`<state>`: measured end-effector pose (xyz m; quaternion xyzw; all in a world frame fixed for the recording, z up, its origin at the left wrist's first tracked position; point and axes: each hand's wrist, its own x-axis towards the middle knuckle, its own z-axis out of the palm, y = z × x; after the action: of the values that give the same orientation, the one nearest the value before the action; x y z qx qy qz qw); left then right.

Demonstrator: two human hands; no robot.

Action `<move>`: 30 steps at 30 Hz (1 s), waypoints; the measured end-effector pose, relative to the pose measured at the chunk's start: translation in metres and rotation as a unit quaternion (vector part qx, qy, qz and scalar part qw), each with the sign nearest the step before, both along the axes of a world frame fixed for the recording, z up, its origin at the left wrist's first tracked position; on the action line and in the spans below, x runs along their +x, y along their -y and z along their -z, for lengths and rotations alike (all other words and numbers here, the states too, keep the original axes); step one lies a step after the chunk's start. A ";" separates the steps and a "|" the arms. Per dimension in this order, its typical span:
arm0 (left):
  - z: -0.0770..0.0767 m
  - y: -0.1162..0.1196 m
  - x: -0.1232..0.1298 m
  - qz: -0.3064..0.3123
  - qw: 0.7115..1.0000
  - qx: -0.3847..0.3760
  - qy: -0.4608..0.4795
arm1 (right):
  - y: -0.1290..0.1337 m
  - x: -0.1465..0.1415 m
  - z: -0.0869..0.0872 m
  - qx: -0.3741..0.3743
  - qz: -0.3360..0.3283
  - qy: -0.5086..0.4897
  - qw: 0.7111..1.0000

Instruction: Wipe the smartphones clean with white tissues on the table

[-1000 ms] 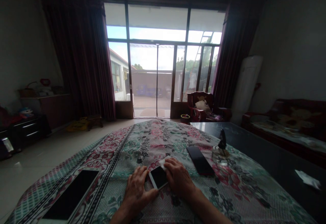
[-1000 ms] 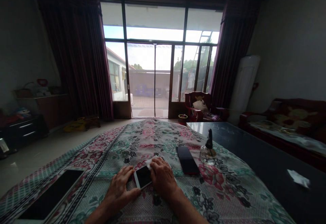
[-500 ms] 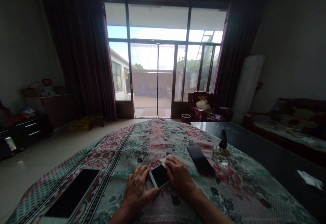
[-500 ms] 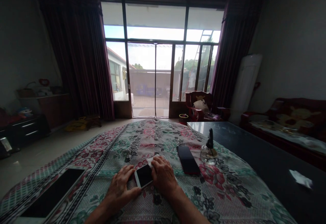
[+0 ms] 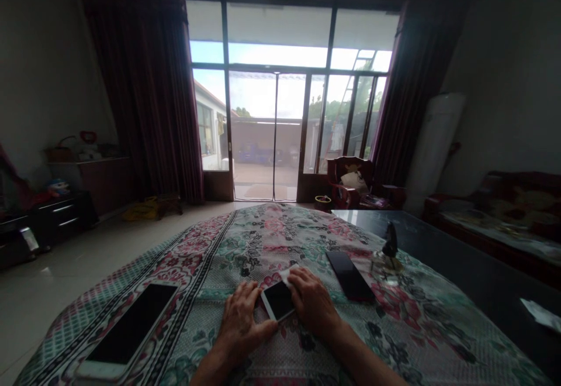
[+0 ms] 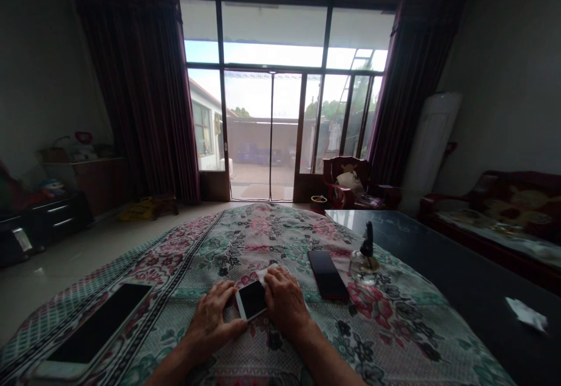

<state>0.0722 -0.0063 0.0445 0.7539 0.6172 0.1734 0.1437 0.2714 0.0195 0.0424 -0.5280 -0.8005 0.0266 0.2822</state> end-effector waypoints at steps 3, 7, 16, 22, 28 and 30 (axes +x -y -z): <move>0.001 -0.001 0.000 0.001 1.000 0.002 -0.004 | 0.000 0.000 0.000 0.002 0.001 0.003 1.000; 0.003 -0.002 -0.001 0.001 1.000 0.010 -0.010 | 0.003 -0.003 0.000 0.005 0.005 0.004 1.000; 0.006 -0.002 -0.002 0.003 1.000 0.014 -0.017 | 0.005 -0.002 -0.003 0.016 -0.022 -0.003 1.000; 0.005 -0.002 -0.002 0.003 1.000 0.021 -0.003 | -0.007 0.008 0.000 -0.022 0.076 0.008 0.997; 0.004 -0.001 -0.001 0.001 1.000 0.015 0.010 | 0.008 -0.006 0.000 -0.041 0.037 0.017 0.998; 0.003 -0.001 -0.001 0.000 1.000 0.011 0.011 | 0.015 -0.014 0.001 -0.047 0.002 0.014 0.999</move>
<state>0.0711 -0.0056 0.0414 0.7536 0.6136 0.1881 0.1423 0.2571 0.0047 0.0413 -0.5428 -0.8012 0.0561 0.2454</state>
